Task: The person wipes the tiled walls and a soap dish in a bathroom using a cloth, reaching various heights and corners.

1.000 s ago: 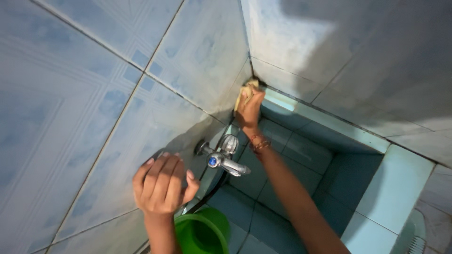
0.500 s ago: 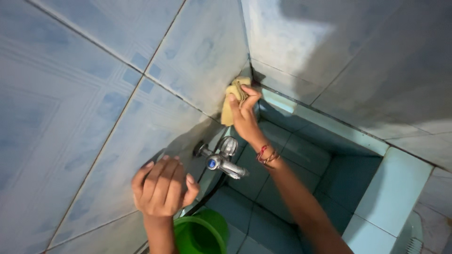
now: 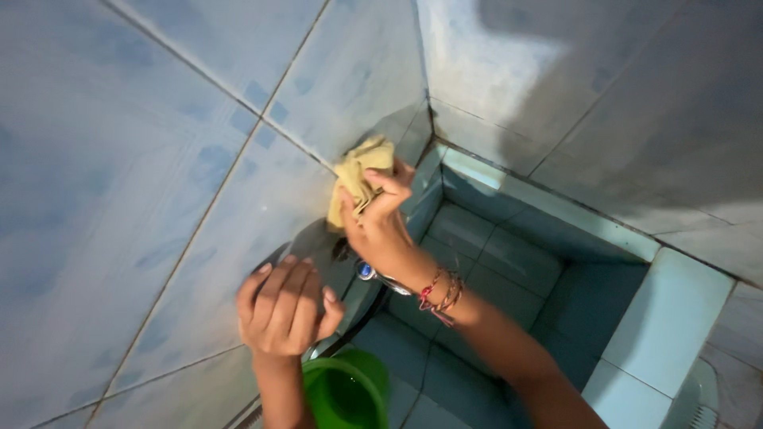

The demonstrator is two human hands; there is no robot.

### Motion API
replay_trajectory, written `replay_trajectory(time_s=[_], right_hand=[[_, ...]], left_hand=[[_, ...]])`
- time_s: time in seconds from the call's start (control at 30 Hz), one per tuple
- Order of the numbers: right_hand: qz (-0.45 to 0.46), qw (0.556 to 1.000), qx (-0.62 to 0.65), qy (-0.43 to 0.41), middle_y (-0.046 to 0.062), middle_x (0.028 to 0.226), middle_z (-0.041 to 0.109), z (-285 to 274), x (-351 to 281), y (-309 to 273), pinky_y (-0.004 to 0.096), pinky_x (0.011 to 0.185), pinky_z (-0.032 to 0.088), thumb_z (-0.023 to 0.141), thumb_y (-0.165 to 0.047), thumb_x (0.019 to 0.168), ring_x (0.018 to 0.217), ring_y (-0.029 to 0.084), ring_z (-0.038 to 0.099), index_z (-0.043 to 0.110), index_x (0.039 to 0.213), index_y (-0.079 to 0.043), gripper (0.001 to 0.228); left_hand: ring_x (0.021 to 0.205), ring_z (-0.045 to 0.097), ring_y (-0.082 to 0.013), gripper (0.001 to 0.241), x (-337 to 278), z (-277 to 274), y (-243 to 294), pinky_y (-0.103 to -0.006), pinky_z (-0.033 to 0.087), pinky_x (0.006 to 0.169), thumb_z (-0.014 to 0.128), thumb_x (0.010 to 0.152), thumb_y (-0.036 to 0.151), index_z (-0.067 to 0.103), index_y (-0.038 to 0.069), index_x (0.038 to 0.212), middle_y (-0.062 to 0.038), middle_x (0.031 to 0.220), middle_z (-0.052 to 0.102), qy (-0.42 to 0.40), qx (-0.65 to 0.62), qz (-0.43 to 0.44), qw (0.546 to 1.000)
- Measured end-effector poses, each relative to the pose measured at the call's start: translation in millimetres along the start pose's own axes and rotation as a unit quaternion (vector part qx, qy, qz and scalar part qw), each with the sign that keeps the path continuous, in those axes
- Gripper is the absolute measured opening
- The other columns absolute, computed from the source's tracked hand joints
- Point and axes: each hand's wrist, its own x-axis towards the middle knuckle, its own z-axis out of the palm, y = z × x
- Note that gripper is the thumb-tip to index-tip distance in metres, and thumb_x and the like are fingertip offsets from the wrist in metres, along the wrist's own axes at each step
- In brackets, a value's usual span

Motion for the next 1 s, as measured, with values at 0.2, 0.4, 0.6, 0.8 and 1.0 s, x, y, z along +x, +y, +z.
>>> replay_trajectory(time_s=[0.2, 0.4, 0.6, 0.8, 1.0], right_hand=[[0.035, 0.999, -0.020, -0.010, 0.030, 0.129, 0.039, 3, -10, 34, 0.050, 0.109, 0.043, 0.057, 0.006, 0.101, 0.122, 0.039, 0.050, 0.020, 0.134, 0.002, 0.050], [0.090, 0.994, -0.056, -0.012, 0.029, 0.125, 0.041, 10, -23, 71, 0.047, 0.106, 0.044, 0.056, 0.002, 0.100, 0.117, 0.038, 0.054, 0.022, 0.130, 0.009, 0.046], [0.091, 0.989, -0.114, -0.022, 0.030, 0.127, 0.036, 11, -27, 88, 0.049, 0.113, 0.035, 0.058, -0.002, 0.096, 0.124, 0.041, 0.044, 0.030, 0.129, 0.021, 0.049], [0.076, 0.993, -0.088, -0.025, 0.027, 0.130, 0.034, 11, -11, 34, 0.047, 0.116, 0.031, 0.060, 0.001, 0.094, 0.128, 0.042, 0.040, 0.039, 0.126, 0.020, 0.043], [0.085, 0.995, -0.004, -0.051, 0.031, 0.135, 0.032, 32, -21, -132, 0.050, 0.116, 0.034, 0.054, 0.004, 0.094, 0.128, 0.042, 0.045, 0.024, 0.133, 0.018, 0.051]], left_hand=[[0.095, 0.069, -0.0221, 0.014, -2, -3, 2, -0.0413, 0.052, 0.093, 0.063, 0.086, 0.016, 0.073, 0.006, 0.083, -0.006, 0.090, 0.073, -0.003, -0.002, -0.010, 1.000], [0.098, 0.069, -0.0239, 0.012, -2, -10, 0, -0.0428, 0.053, 0.094, 0.066, 0.086, 0.014, 0.073, 0.005, 0.087, -0.007, 0.093, 0.071, 0.010, -0.024, -0.006, 1.000], [0.100, 0.068, -0.0265, 0.011, -13, -44, -2, -0.0448, 0.053, 0.096, 0.066, 0.086, 0.012, 0.071, 0.002, 0.088, -0.010, 0.097, 0.071, 0.030, -0.102, -0.006, 0.994], [0.097, 0.068, -0.0243, 0.018, -52, -100, -8, -0.0435, 0.049, 0.091, 0.060, 0.089, 0.018, 0.071, 0.005, 0.084, -0.007, 0.095, 0.072, 0.062, -0.002, -0.036, 0.997], [0.081, 0.057, -0.0223, 0.027, -104, -125, -21, -0.0419, 0.036, 0.080, 0.049, 0.097, 0.029, 0.067, 0.009, 0.090, -0.003, 0.090, 0.069, 0.172, 0.167, -0.108, 0.965]])
